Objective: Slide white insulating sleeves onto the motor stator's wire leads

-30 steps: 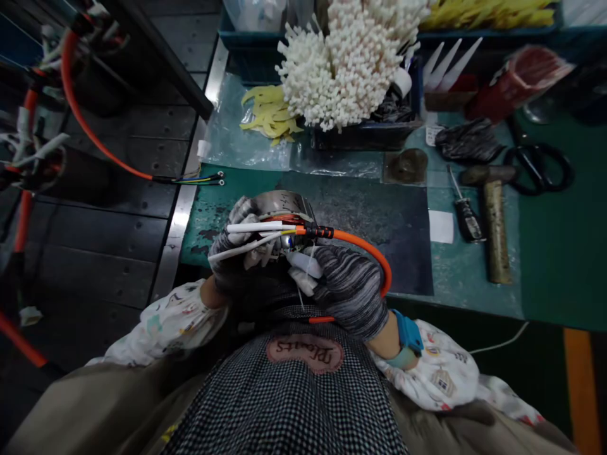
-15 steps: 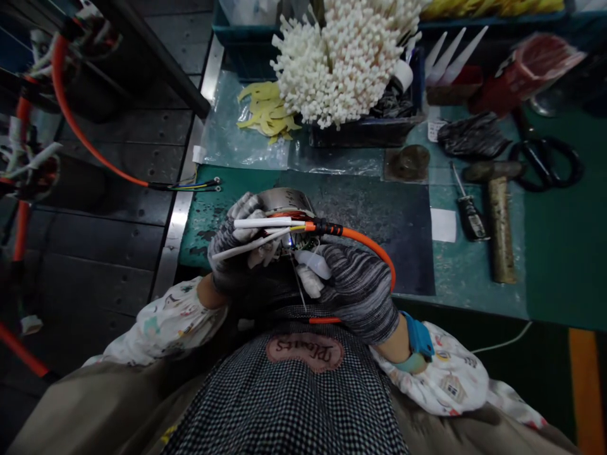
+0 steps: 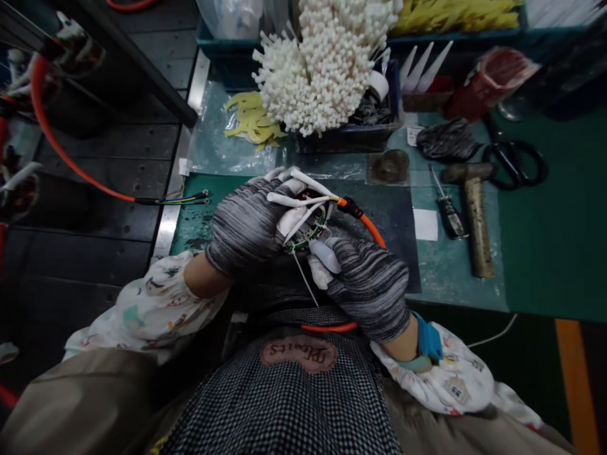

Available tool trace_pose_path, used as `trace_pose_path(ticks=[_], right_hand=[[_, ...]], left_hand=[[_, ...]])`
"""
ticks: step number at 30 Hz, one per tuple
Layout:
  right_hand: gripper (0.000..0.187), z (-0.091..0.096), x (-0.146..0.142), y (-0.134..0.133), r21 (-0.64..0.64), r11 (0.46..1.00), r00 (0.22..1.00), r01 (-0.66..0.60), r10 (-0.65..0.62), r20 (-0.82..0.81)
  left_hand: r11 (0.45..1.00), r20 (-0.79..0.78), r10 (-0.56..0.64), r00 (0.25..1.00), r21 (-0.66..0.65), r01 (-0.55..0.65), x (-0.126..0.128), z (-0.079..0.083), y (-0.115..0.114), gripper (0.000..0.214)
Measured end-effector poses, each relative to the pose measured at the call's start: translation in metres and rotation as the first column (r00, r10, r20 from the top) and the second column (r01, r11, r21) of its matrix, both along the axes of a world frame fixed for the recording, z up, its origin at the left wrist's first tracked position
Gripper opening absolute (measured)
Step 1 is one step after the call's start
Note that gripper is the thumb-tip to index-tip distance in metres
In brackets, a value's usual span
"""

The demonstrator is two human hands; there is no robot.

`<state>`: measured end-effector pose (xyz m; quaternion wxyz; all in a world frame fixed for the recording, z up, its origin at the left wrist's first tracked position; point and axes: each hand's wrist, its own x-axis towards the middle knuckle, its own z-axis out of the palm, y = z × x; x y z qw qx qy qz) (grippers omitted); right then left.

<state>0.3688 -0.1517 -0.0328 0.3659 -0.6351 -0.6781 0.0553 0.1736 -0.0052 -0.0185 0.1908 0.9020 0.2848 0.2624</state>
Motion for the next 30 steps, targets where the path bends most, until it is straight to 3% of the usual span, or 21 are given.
trace_pose_path(ticks=[3, 8, 16, 19, 24, 26, 30], right_hand=[[0.028, 0.001, 0.007, 0.002, 0.008, 1.0, 1.0, 0.026, -0.025, -0.002], [0.03, -0.007, 0.022, 0.015, 0.11, 0.991, 0.987, 0.082, -0.096, 0.13], [0.024, -0.014, 0.021, 0.028, 0.175, 0.977, 0.959, 0.119, -0.159, 0.233], [0.026, -0.013, 0.02, 0.025, 0.142, 0.981, 0.97, 0.13, -0.156, 0.187], [0.031, -0.011, 0.026, 0.017, 0.053, 0.983, 0.977, 0.178, -0.183, 0.11], [0.027, -0.011, 0.028, 0.015, 0.027, 0.981, 0.981, 0.192, -0.192, 0.007], [0.021, -0.01, 0.027, 0.01, -0.105, 0.99, 0.965, 0.099, -0.121, -0.234]], left_hand=[[1.0, -0.033, 0.006, 0.999, 0.011, -0.006, 0.009, 0.001, 0.007, 0.045], [0.997, -0.073, 0.034, 0.997, 0.072, -0.029, 0.028, 0.003, 0.017, 0.038], [0.992, -0.356, 0.114, 0.927, 0.092, -0.086, 0.051, 0.024, 0.022, 0.028], [0.992, -0.423, 0.125, 0.897, 0.08, -0.101, 0.055, 0.036, 0.019, 0.03], [0.988, -0.619, 0.138, 0.773, 0.028, -0.154, 0.06, 0.055, 0.014, 0.037], [0.988, -0.639, 0.132, 0.758, 0.022, -0.154, 0.062, 0.058, 0.013, 0.037], [0.988, -0.65, 0.12, 0.75, 0.006, -0.153, 0.062, 0.06, 0.012, 0.037]])
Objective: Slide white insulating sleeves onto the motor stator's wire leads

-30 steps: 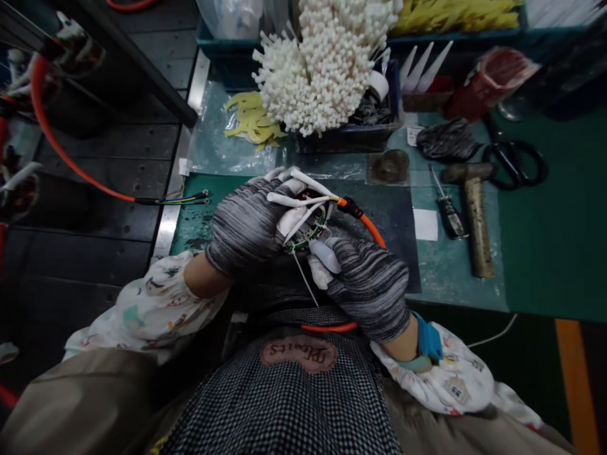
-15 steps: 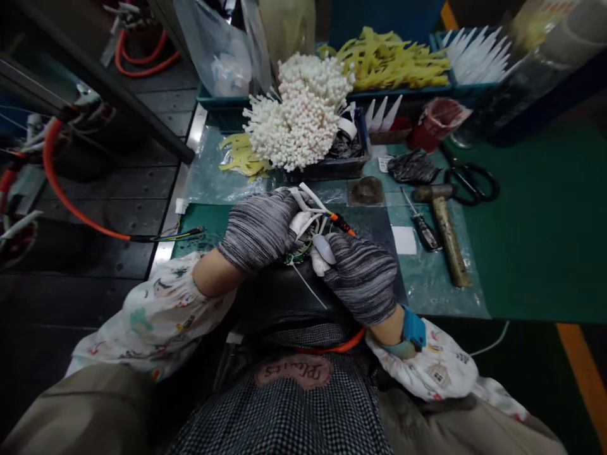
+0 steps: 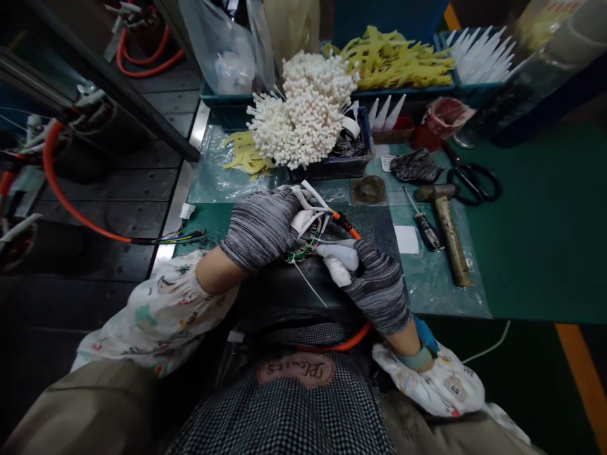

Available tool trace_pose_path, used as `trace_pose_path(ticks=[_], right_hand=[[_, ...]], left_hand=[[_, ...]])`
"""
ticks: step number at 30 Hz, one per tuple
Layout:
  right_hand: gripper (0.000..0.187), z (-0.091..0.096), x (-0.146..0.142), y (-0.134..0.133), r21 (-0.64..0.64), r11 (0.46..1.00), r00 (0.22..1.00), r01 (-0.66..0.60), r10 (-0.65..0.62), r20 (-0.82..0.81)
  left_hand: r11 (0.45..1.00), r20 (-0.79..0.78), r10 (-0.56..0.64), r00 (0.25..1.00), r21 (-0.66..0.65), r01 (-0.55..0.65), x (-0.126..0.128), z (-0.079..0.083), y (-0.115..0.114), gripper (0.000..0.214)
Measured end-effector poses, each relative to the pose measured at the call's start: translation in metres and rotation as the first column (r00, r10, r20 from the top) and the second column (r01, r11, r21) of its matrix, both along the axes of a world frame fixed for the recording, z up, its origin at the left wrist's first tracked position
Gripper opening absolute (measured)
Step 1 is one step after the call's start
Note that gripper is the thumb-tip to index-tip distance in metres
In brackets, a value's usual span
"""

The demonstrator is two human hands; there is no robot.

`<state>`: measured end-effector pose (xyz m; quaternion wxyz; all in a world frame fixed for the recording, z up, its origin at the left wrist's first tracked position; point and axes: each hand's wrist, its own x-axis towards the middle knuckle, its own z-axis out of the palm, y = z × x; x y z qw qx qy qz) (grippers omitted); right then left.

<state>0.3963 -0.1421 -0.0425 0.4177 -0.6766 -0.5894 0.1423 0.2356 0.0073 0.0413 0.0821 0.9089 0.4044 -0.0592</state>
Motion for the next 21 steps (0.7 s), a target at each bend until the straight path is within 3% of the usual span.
trace_pose_path(ticks=[5, 14, 18, 21], right_hand=[[0.019, 0.002, -0.006, -0.001, -0.045, 0.999, 0.999, -0.019, 0.017, -0.041], [0.019, 0.002, -0.008, 0.006, -0.049, 0.997, 0.998, -0.057, 0.056, -0.011], [0.017, 0.003, -0.004, 0.0, -0.054, 0.998, 0.995, -0.031, 0.026, -0.096], [0.023, 0.007, 0.006, -0.009, -0.155, 0.987, 0.97, 0.036, -0.072, -0.234]], left_hand=[[0.999, 0.054, -0.028, 0.998, 0.029, 0.026, -0.006, -0.005, -0.004, 0.039], [0.988, 0.303, -0.142, 0.942, 0.1, 0.117, -0.028, -0.036, 0.001, 0.046], [0.989, 0.362, -0.146, 0.921, 0.069, 0.129, -0.038, -0.034, 0.0, 0.047], [0.977, 0.402, -0.193, 0.895, -0.001, 0.211, -0.048, -0.029, 0.002, 0.055]])
